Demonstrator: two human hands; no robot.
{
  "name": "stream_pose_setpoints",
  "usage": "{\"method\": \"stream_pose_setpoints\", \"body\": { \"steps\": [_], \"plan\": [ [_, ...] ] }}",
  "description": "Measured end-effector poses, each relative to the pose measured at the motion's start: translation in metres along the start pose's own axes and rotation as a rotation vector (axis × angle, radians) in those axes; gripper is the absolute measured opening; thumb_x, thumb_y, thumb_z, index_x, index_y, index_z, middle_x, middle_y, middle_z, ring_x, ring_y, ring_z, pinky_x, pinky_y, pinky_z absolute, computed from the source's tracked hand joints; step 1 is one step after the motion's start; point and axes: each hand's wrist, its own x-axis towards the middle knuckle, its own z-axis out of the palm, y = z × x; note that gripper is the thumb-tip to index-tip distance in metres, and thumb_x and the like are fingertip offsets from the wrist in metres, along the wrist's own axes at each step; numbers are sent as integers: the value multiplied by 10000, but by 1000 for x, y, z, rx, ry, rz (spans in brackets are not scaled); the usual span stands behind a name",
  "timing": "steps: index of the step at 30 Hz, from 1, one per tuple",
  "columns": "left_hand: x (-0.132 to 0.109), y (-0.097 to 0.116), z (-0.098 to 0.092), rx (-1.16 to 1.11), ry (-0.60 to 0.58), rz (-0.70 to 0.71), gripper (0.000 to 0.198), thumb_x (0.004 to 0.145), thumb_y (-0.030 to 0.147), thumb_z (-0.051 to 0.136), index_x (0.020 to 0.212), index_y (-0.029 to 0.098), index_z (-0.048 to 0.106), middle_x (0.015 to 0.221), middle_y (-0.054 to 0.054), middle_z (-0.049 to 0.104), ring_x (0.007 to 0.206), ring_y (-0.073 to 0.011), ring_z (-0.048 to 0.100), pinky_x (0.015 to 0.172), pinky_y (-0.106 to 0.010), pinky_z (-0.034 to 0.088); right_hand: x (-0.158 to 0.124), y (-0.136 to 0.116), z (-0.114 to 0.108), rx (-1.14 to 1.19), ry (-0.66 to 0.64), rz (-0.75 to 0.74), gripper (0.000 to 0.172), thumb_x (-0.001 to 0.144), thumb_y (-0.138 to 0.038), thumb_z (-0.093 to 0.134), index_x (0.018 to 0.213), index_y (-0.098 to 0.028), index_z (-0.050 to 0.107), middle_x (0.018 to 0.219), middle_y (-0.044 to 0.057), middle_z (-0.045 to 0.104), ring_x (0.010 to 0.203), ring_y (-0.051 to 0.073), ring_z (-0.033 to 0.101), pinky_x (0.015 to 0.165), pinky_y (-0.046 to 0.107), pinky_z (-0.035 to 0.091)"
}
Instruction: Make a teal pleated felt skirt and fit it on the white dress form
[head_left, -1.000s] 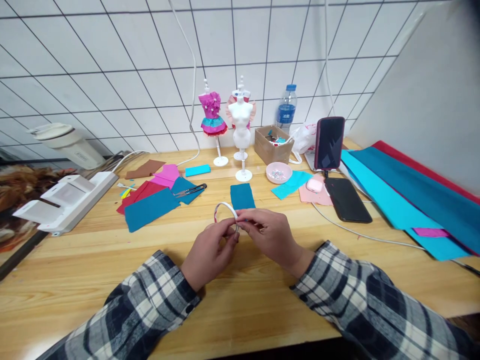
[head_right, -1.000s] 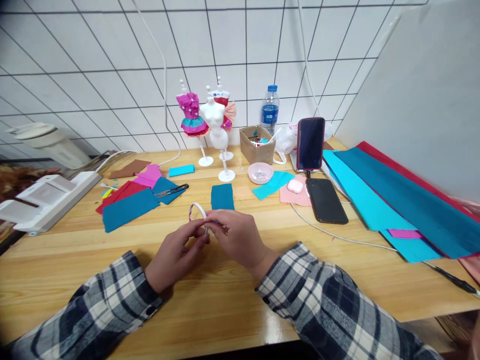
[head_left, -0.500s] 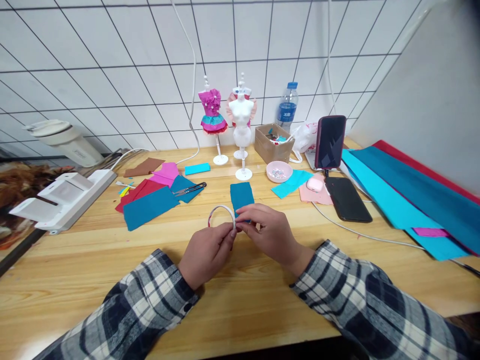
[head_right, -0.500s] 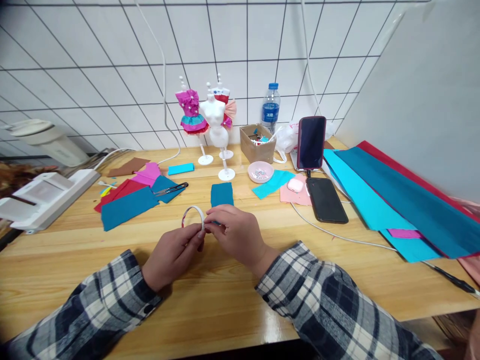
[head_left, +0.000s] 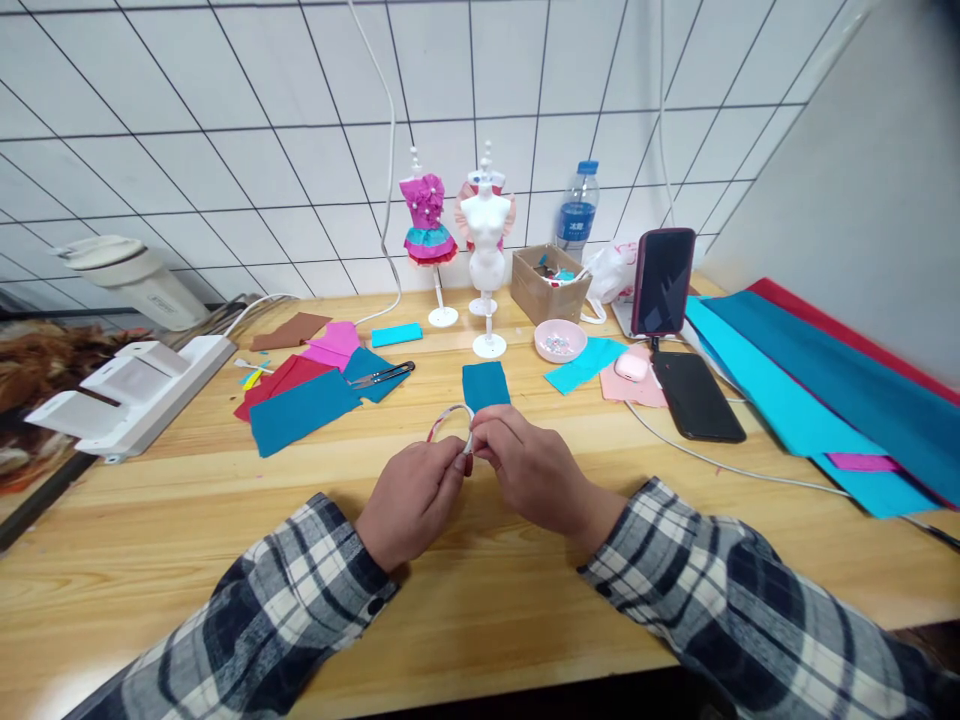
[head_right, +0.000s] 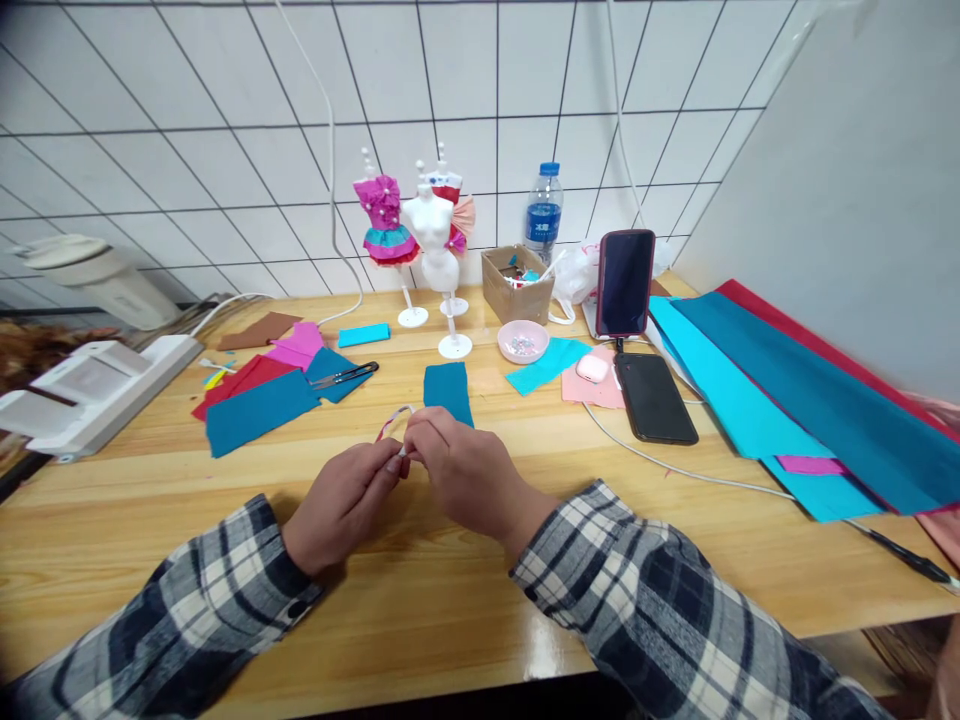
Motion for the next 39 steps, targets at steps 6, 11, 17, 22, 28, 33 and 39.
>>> {"method": "stream_pose_setpoints", "body": {
  "steps": [6, 11, 17, 22, 28, 33, 39],
  "plan": [
    [-3, 10, 3, -273, 53, -30, 281, 1016, 306, 328, 849, 200, 528, 738, 14, 552, 656, -133, 500, 636, -252, 390, 1, 1, -2, -111, 86, -190, 213, 1004, -177, 372, 1010, -186, 585, 1113, 81, 701, 845, 139, 670, 676, 243, 503],
    [-3, 11, 11, -424, 107, -115, 320, 1006, 358, 347, 766, 202, 490, 667, 31, 460, 615, -127, 442, 596, -249, 372, 4, -2, -7, -126, 145, -245, 221, 991, -162, 368, 969, -182, 587, 1034, 74, 712, 785, 140, 658, 645, 249, 496],
    [16, -52, -20, -131, 396, -330, 326, 991, 398, 326, 830, 203, 531, 683, 7, 495, 637, -164, 500, 621, -275, 399, 3, 1, -15, 140, 190, -63, 146, 952, -118, 444, 938, -213, 554, 1012, 58, 665, 897, 146, 620, 706, 247, 478],
    [22, -102, -46, 564, 137, -366, 432, 939, 383, 409, 1181, 101, 628, 991, -175, 665, 933, -324, 603, 818, -409, 448, 8, 18, -7, 443, 38, 413, 96, 937, -223, 493, 874, -202, 563, 855, 23, 606, 758, 147, 550, 687, 274, 439],
    [20, -65, -44, 579, 362, -359, 471, 953, 476, 415, 1147, 133, 674, 1093, -189, 649, 1067, -365, 554, 892, -484, 412, 11, 18, -2, 581, -115, 608, 66, 886, -243, 521, 849, -204, 561, 789, -15, 557, 720, 137, 491, 677, 269, 375],
    [15, -23, -20, -146, -11, -46, 566, 1001, 517, 279, 848, 185, 712, 769, -45, 685, 759, -188, 615, 751, -304, 455, 10, 12, -1, 615, -194, 606, 67, 887, -241, 517, 843, -202, 551, 748, -33, 517, 674, 125, 445, 648, 262, 344],
    [13, -10, 0, -145, -37, 15, 386, 986, 407, 435, 788, 201, 695, 756, -9, 698, 765, -164, 616, 749, -293, 408, 10, 11, 4, 600, -234, 585, 76, 892, -236, 512, 834, -198, 543, 749, -39, 525, 643, 111, 422, 629, 257, 339]
  ]
}}
